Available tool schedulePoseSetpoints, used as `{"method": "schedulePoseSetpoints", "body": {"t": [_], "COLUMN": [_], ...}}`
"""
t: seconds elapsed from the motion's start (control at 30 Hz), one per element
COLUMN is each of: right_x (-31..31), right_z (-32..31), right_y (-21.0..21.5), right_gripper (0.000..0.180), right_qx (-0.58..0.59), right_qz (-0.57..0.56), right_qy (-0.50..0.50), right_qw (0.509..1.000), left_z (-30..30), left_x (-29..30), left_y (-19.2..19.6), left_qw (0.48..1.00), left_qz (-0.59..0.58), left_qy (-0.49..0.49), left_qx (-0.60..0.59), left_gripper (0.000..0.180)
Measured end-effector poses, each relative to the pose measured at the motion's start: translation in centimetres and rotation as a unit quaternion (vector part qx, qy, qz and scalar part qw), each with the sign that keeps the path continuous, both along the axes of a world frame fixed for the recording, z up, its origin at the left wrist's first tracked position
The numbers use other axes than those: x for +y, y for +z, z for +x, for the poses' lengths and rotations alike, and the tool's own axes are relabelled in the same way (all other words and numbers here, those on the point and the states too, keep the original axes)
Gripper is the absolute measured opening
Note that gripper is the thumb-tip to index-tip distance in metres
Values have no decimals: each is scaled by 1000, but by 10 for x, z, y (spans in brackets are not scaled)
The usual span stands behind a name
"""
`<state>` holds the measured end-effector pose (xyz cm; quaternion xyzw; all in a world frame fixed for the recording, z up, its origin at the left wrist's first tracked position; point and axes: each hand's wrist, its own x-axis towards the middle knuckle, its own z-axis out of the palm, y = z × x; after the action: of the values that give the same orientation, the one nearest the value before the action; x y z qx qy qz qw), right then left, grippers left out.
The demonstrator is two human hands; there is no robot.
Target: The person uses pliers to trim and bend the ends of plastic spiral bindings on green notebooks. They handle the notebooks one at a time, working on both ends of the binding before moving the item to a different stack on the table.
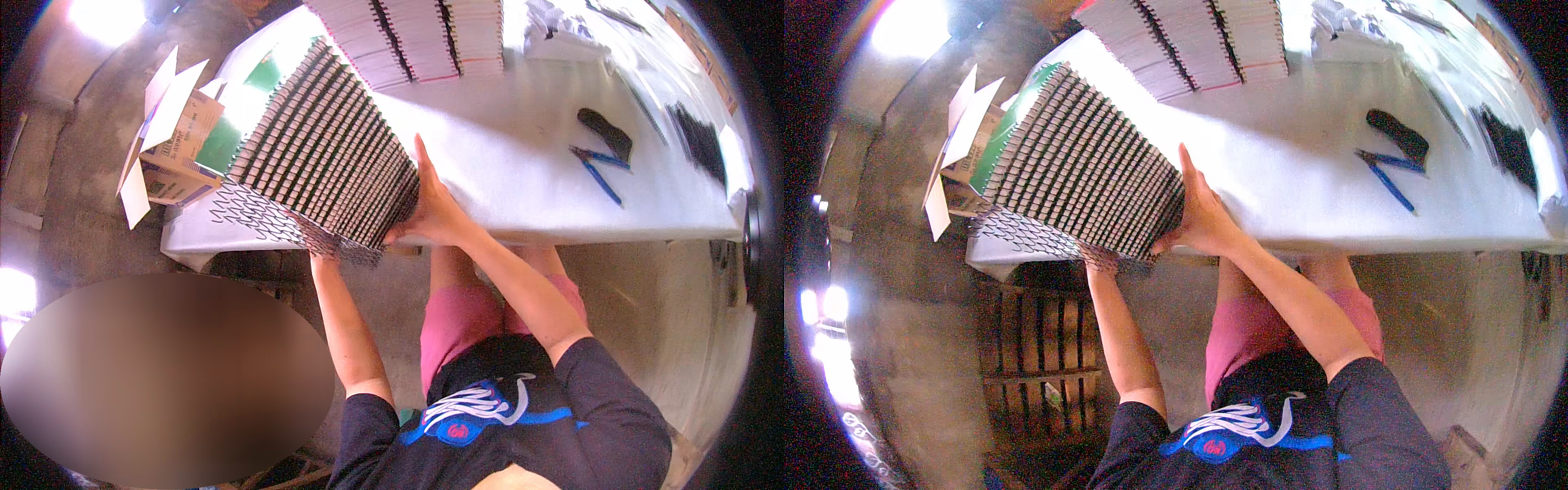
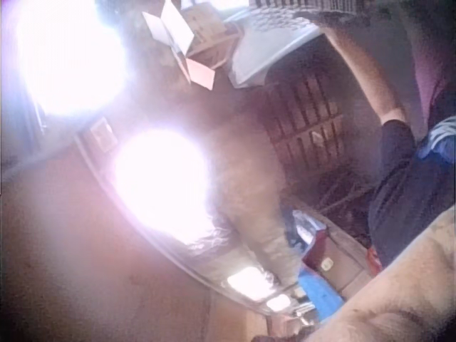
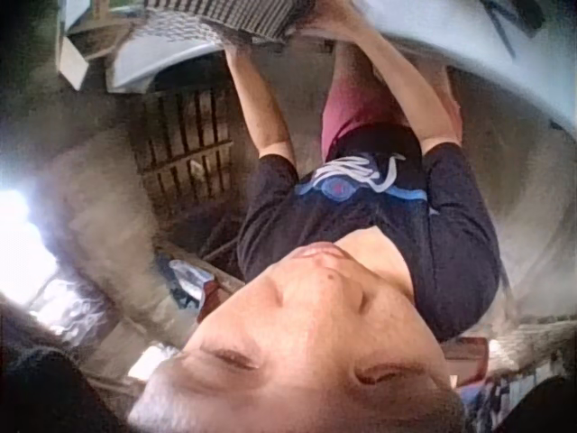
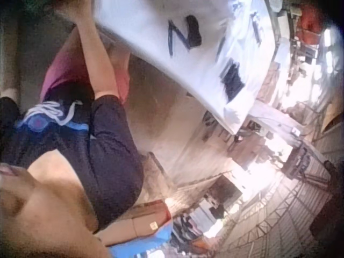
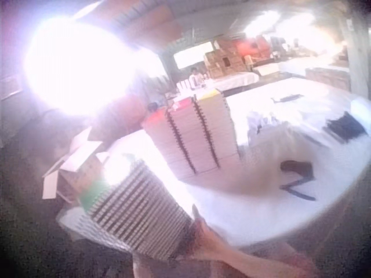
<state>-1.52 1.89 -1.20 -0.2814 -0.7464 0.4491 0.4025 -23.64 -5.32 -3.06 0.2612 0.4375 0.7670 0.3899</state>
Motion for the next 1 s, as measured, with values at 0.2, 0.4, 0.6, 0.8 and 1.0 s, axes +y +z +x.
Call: {"method": "schedulePoseSetpoints", "body": {"t": [0.2,0.4,0.6,0.8,1.0], "right_x": [3,2,2,0,33], "right_z": [1,1,-1,2,93], "right_y": [6,-1,-11,-9,9], "right_gripper": [148,145,145,140,107], "right_qx": [-38,-26,-9,-22,-104], "right_qz": [-48,10,54,79,254], "right_qy": [-12,-16,-21,-36,-160], "right_qw": [998,999,998,996,948], "left_z": [13,27,19,-4,10], "left_x": [-8,-7,-10,-2,-44], "left_y": [4,24,22,38,10], "left_qw": [995,992,993,951,997], "left_qz": [-94,-125,-120,-121,3], "left_qy": [16,19,-9,-81,68], "left_qx": [29,-16,3,-274,-38], "left_gripper": [61,64,63,63,116]}}
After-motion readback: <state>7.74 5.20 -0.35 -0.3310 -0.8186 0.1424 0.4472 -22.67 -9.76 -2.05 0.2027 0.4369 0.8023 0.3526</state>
